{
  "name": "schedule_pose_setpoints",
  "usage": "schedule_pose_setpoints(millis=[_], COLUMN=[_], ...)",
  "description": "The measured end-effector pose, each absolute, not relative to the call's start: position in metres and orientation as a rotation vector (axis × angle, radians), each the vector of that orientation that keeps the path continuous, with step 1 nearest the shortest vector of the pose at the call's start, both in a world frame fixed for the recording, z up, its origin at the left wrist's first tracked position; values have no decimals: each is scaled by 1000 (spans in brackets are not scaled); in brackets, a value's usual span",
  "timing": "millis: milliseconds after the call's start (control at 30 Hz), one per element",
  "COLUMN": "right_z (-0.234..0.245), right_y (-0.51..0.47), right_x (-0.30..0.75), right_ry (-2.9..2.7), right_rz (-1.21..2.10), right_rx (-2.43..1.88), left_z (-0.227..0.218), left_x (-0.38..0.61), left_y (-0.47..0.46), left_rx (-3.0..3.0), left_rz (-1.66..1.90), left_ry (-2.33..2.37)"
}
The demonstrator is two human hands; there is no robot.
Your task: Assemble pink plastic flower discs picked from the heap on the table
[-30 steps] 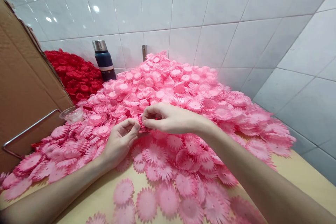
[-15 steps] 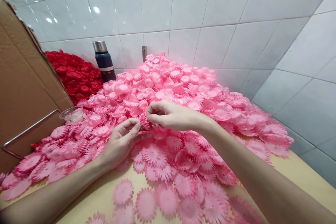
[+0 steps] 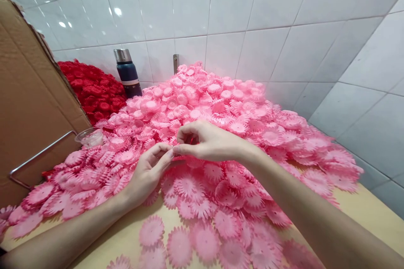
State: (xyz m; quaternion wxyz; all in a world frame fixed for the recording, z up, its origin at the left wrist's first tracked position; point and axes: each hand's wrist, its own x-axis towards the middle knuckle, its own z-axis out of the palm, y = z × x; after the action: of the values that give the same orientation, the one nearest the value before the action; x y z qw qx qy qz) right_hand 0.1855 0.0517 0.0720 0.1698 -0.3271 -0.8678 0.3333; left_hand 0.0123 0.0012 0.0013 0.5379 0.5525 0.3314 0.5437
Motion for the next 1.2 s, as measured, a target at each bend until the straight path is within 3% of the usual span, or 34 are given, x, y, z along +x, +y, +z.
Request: schedule_pose_setpoints(millis=[1200], right_z=[78], right_y=[51], right_x=[192], right_ry=[-2616], right_rz=[1003], right_rx=[-975], left_z=[-3], left_x=[10], left_y=[5], left_rx=[1466], left_rz=[1296], left_ry=[854])
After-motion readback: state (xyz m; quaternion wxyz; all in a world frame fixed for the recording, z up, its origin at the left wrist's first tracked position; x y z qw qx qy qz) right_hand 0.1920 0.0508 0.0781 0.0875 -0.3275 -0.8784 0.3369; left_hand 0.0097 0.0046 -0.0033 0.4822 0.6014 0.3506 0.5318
